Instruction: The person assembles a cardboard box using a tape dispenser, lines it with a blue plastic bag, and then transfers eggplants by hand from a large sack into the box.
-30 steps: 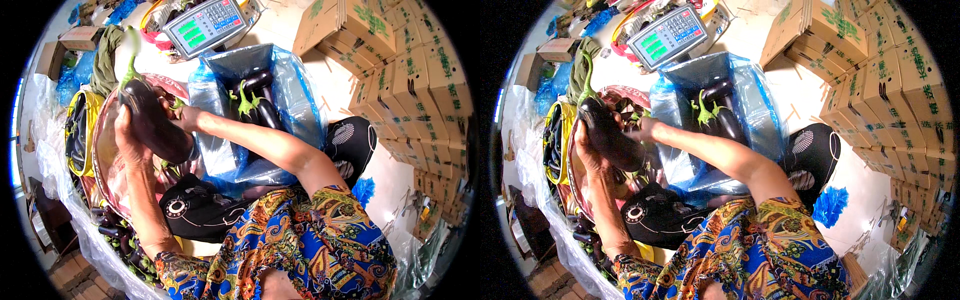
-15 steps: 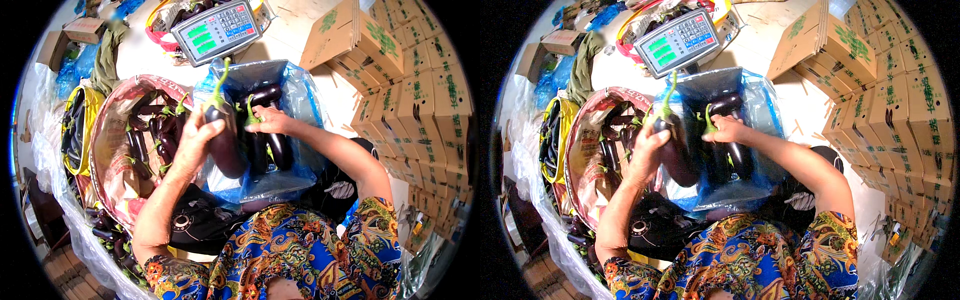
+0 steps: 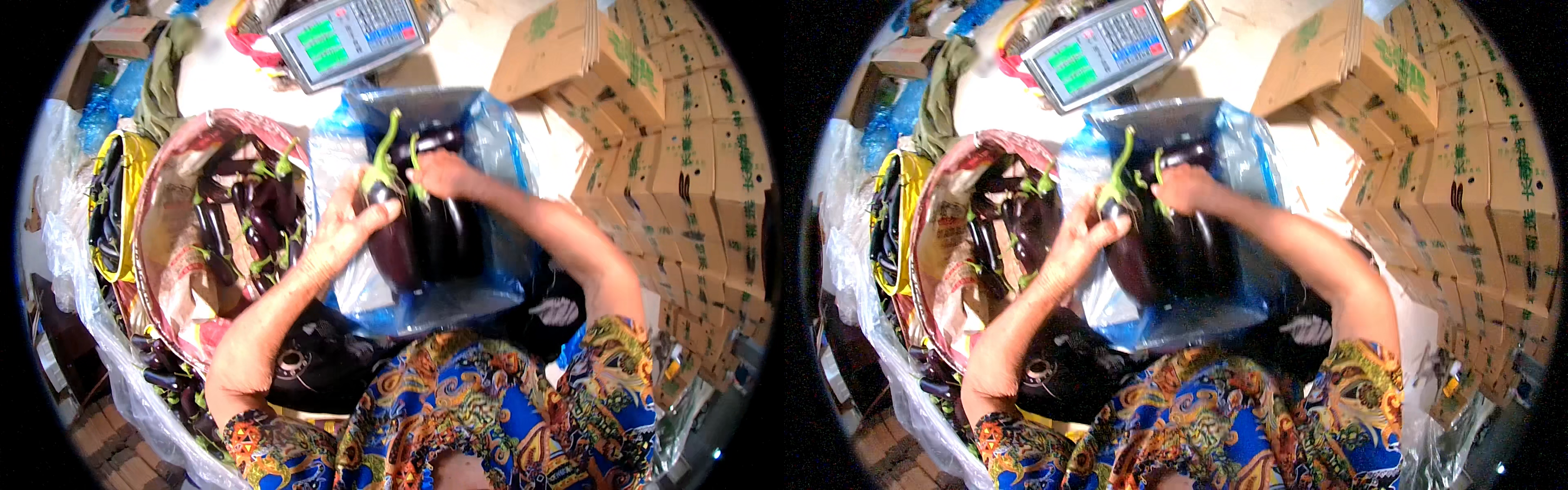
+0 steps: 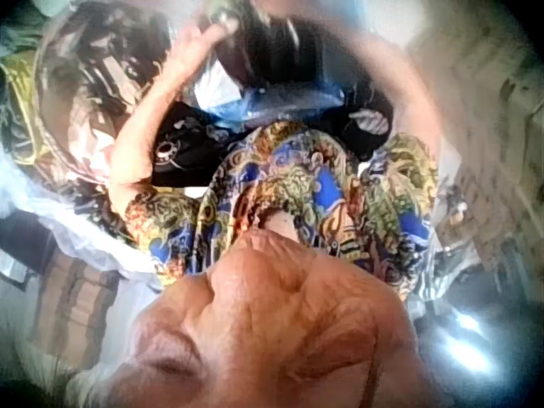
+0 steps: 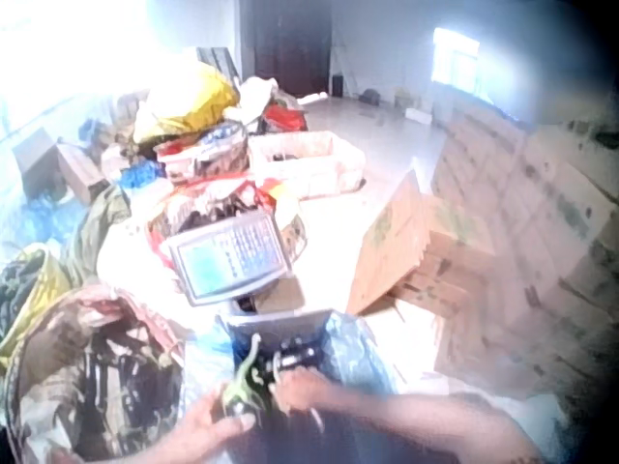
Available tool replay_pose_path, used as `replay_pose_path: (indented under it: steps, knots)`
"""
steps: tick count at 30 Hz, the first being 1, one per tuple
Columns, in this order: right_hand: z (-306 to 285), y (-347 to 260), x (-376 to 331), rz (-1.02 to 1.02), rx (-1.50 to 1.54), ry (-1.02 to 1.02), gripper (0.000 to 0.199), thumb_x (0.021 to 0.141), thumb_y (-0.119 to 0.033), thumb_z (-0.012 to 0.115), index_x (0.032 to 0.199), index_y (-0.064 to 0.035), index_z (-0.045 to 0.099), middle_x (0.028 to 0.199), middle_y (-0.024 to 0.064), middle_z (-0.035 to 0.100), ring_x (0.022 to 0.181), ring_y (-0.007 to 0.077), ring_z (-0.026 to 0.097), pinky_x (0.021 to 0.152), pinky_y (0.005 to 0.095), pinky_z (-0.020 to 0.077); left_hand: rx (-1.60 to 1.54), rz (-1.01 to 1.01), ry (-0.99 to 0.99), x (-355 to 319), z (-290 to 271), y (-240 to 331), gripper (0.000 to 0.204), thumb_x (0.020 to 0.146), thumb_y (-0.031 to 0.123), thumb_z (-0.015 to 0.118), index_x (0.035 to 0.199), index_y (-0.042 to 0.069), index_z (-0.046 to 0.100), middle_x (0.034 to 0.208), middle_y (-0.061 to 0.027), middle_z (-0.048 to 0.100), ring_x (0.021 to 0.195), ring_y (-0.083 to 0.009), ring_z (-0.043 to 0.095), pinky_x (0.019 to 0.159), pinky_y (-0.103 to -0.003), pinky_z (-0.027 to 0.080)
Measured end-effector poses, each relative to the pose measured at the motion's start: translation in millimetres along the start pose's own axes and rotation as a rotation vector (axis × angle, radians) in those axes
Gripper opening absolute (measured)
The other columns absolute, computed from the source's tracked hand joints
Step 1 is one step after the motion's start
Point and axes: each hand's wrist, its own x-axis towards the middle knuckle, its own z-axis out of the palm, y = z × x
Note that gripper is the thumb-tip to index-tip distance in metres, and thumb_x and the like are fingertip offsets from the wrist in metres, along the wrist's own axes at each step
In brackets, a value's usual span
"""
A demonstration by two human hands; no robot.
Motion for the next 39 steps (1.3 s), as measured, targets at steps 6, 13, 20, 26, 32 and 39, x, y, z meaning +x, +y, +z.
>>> replay_pose_path:
  steps: [6,13,20,26,32,39]
  knots:
    - [-39,3,-7,-0.105,-0.076,-0.131,0.048,0.092,-0.035,0.040,0.092,0.0070,0.064,0.099,0.0275,0.063,0.097,0.0419,0.060,0.087,0.0484,0.0450,0.399,0.130,0.053,25,2,-19,0.065,0.079,0.030,0.069,0.128,-0.004,0.043,0.097,-0.0150,0.062,0.092,-0.0206,0.059,0.084,-0.031,0.046]
    - [-31,-15,-14,0.125,-0.040,-0.086,0.046,0.092,-0.036,0.038,0.106,0.0009,0.063,0.121,0.0224,0.058,0.112,0.0388,0.055,0.089,0.0604,0.0410,1.422,0.287,0.004,24,37,-30,0.063,0.076,0.028,0.069,0.130,0.004,0.046,0.110,-0.0167,0.054,0.096,-0.0333,0.054,0.079,-0.044,0.044]
    - [-10,-19,-27,0.213,0.105,-0.134,0.076,0.085,-0.065,0.041,0.130,-0.0038,0.045,0.138,0.0211,0.042,0.127,0.0375,0.036,0.102,0.0516,0.0270,1.595,0.519,-0.041,36,13,-73,0.040,0.076,0.023,0.065,0.111,0.006,0.059,0.112,-0.0080,0.053,0.106,-0.0268,0.045,0.087,-0.041,0.036]
    - [3,-12,-28,0.208,0.117,-0.121,0.081,0.082,-0.067,0.049,0.128,0.0004,0.044,0.138,0.0219,0.042,0.131,0.0395,0.033,0.101,0.0569,0.0284,1.263,0.549,-0.014,45,10,-49,0.033,0.078,0.013,0.065,0.109,0.001,0.059,0.116,-0.0147,0.054,0.110,-0.0332,0.048,0.094,-0.044,0.039]
    - [-66,-21,-68,-0.050,0.078,-0.004,0.053,0.092,-0.045,0.049,0.113,0.0033,0.058,0.097,0.0209,0.063,0.089,0.0306,0.061,0.080,0.0385,0.0465,0.656,0.213,0.198,26,-46,-8,0.028,0.091,0.021,0.059,0.109,-0.001,0.063,0.090,-0.0097,0.067,0.086,-0.0145,0.060,0.080,-0.028,0.046]
    - [-120,-34,-120,-0.055,0.299,0.257,0.032,0.088,-0.029,0.057,0.101,0.0000,0.064,0.080,0.0174,0.065,0.074,0.0254,0.063,0.066,0.0354,0.0460,0.472,0.171,0.180,18,-64,-26,0.019,0.090,0.014,0.060,0.096,-0.003,0.063,0.072,-0.0067,0.062,0.069,-0.0106,0.055,0.068,-0.027,0.046]
